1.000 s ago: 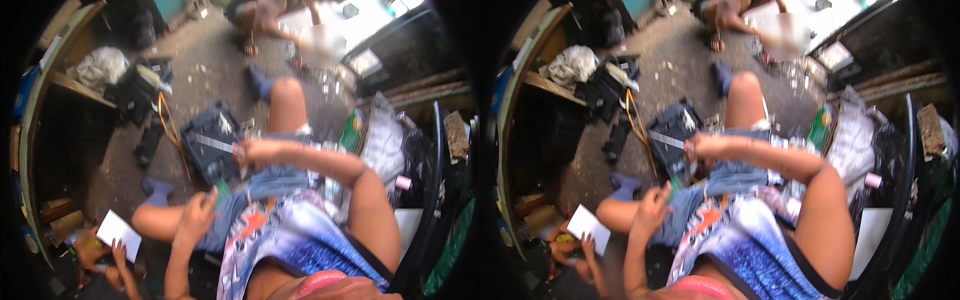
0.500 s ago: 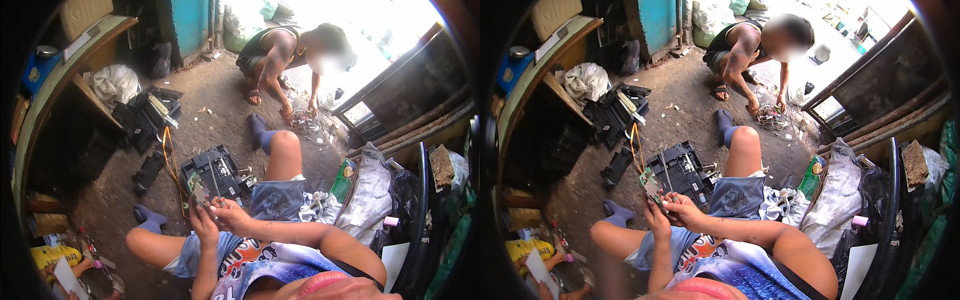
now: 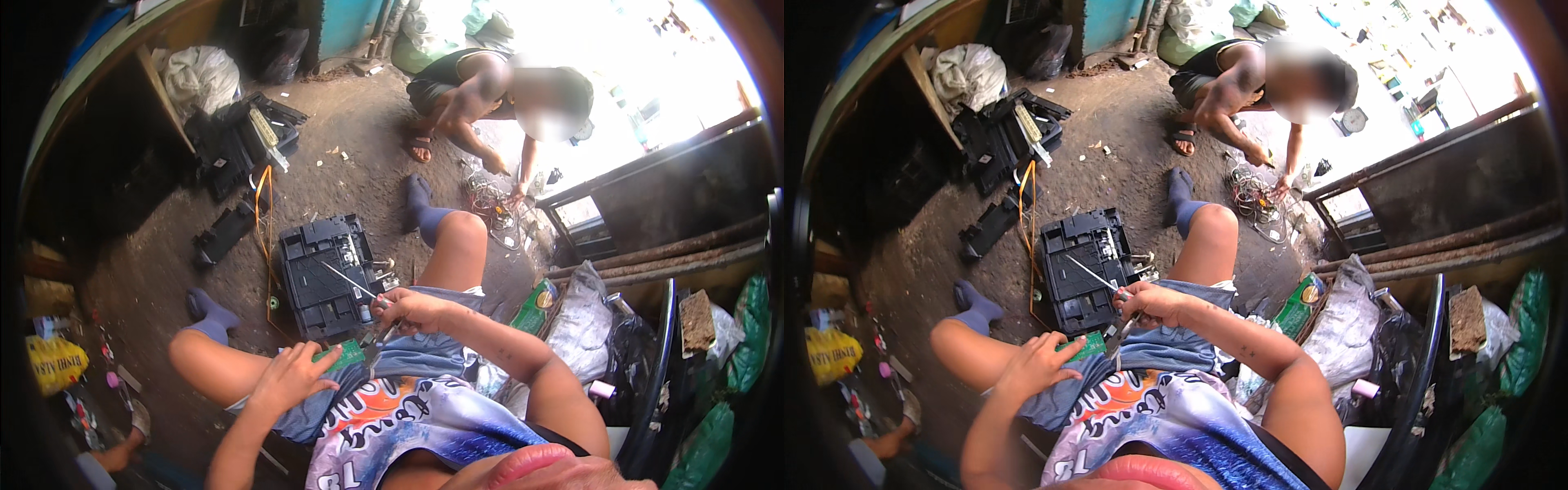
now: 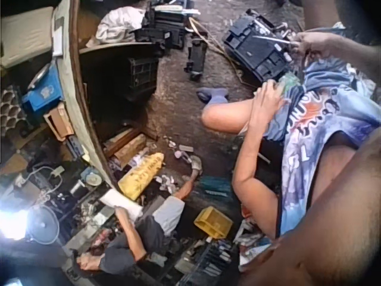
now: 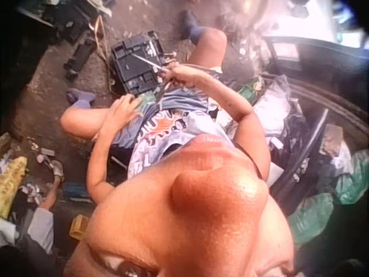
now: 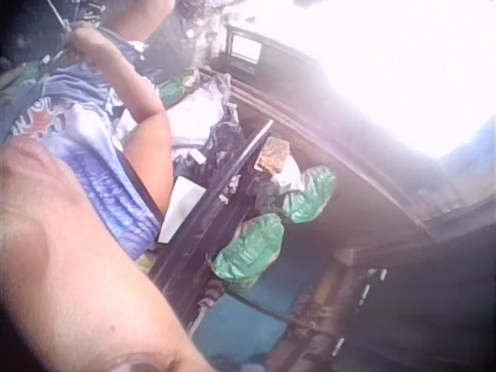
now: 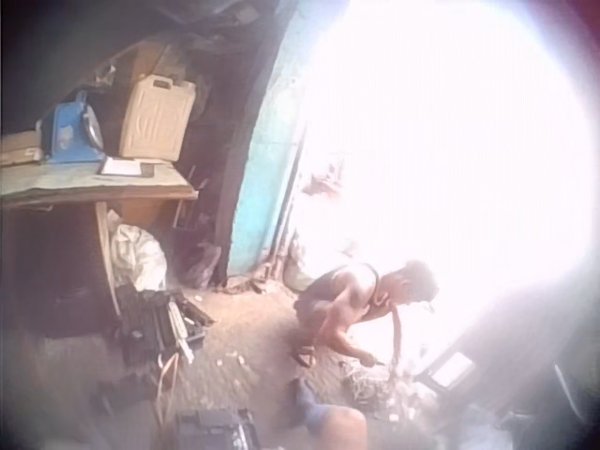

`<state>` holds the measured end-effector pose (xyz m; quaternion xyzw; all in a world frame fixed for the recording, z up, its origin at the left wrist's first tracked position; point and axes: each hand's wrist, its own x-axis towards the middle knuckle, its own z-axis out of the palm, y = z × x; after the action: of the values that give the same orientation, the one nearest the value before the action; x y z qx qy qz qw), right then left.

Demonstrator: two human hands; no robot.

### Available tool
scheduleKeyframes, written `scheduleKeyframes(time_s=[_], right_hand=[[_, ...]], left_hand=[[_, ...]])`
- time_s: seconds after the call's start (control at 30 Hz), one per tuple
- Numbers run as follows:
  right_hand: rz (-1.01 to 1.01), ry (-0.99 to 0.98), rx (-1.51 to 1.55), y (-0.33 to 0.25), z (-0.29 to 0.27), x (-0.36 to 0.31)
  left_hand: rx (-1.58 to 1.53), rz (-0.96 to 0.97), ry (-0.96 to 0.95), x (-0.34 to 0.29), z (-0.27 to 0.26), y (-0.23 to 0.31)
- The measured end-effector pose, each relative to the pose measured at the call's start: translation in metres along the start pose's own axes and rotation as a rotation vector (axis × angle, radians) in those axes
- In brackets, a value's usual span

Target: The person sits on the floor and uses a screwdriver and pliers to manipulate components on a green circuit board. They repeatedly pry, twist, and adjust small parts on the board while other people move around in the background.

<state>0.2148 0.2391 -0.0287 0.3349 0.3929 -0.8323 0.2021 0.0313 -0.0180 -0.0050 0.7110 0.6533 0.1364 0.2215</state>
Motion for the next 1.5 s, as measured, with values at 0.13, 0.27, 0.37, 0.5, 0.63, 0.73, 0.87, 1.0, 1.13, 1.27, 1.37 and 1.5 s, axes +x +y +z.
scheduleKeyframes(time_s=[0.13,0.27,0.37,0.5,0.63,0.73,0.87,1.0,1.13,1.27,1.37,1.5], right_hand=[[-0.182,0.028,0.126,0.002,0.002,-0.004],[-0.507,-0.057,0.475,0.010,0.019,-0.003],[-0.413,-0.031,0.299,0.015,0.064,0.003],[-0.423,0.031,0.346,0.024,0.066,0.013],[-0.366,0.090,0.459,0.003,0.026,-0.008],[-0.159,0.004,0.209,-0.009,-0.003,-0.016],[-0.088,-0.089,0.104,0.004,-0.005,-0.019],[-0.284,-0.072,0.319,0.010,0.013,-0.012],[-0.397,-0.143,0.423,0.028,0.061,0.011],[-0.436,-0.088,0.349,0.025,0.076,0.017],[-0.336,-0.060,0.408,0.003,0.044,-0.014],[-0.146,-0.048,0.171,-0.006,0.018,-0.022]], left_hand=[[-0.014,-0.075,0.140,0.017,-0.013,-0.005],[-0.612,-0.334,0.599,0.047,-0.012,0.016],[-0.948,-0.402,0.791,0.075,0.034,0.026],[-0.951,-0.440,0.756,0.078,0.055,0.019],[-0.314,-0.314,0.509,0.032,0.013,-0.009],[-0.040,-0.076,0.221,0.008,0.007,0.007],[-0.084,-0.048,0.140,0.004,0.011,0.004],[-0.429,-0.211,0.496,0.017,0.013,0.000],[-1.272,-0.531,0.857,0.048,0.084,0.019],[-1.016,-0.562,0.865,0.056,0.111,0.013],[-0.609,-0.397,0.588,0.031,0.041,-0.007],[-0.027,-0.017,0.255,-0.004,0.006,-0.015]])
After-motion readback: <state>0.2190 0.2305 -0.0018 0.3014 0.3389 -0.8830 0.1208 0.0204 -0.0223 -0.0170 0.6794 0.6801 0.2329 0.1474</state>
